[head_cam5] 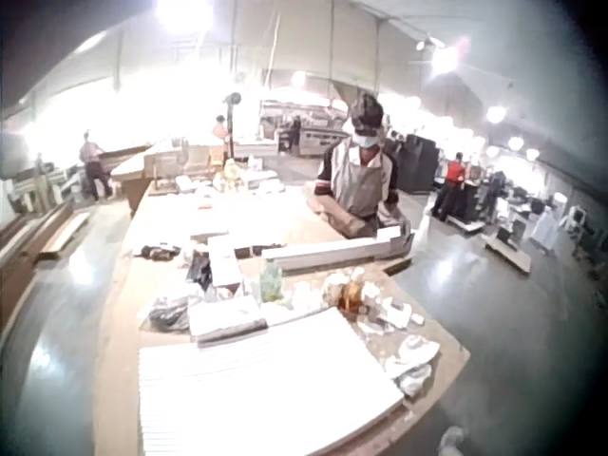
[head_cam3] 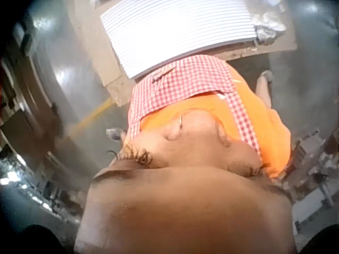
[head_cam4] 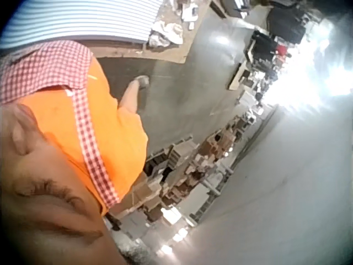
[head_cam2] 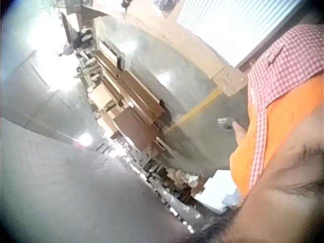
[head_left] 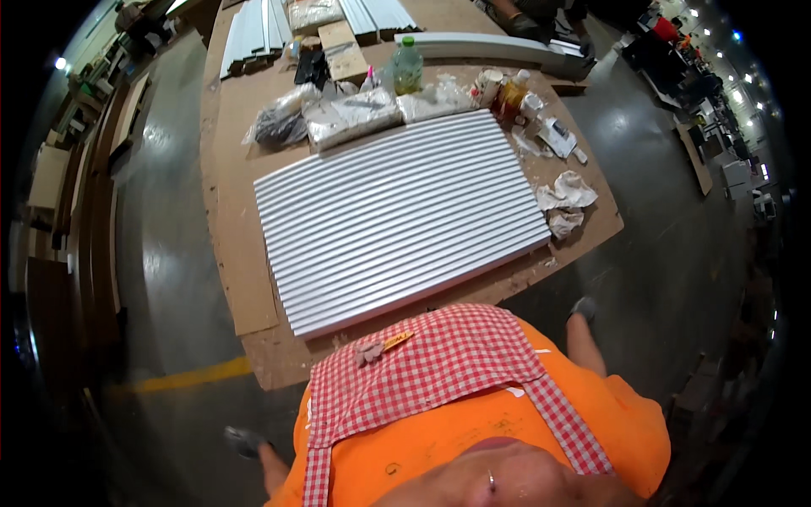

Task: The person arranges and stacks white corrugated panels on a workbench in a workshop. They handle the panels one by one, aligning them carefully to form a neat pile. The person wears gloves and an apron while performing the task.

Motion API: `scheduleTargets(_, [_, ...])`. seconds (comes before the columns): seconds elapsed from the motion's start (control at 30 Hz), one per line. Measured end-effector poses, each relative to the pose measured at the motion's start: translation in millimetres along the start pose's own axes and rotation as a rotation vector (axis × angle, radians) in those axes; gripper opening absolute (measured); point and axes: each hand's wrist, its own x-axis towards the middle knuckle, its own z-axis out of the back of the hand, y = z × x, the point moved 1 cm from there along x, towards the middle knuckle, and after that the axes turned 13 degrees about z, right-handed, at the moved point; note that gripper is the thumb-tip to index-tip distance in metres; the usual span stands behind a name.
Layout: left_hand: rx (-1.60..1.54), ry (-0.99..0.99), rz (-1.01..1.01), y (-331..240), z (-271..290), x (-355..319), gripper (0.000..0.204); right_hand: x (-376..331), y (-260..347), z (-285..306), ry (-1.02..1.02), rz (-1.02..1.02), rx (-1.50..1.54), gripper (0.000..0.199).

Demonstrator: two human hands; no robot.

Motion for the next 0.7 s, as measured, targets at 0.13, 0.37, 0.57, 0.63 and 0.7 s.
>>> scheduleTargets(0.13, [-0.519,-0.263,-0.453,-114,-42,68,0.024,58,124,35,-0.319,-0.192,1.168,0.025])
scheduleTargets(0.37, [-0.833,0.562,-0.804,-435,-70,-140,0.037,58,342,26,0.150,0.631,1.067,0.029])
scheduleTargets(0.57, [-0.246,0.349,-0.995,-493,-117,-251,0.054,14,484,7,0.190,0.640,1.258,0.032])
scheduleTargets(0.63, [-0.148,0.437,-0.991,-503,-97,-263,0.058,24,498,-12,0.053,0.760,1.080,0.032])
scheduleTargets(0.7, [-0.102,0.431,-0.993,-498,-94,-256,0.059,19,524,-10,0.166,0.884,0.940,0.030])
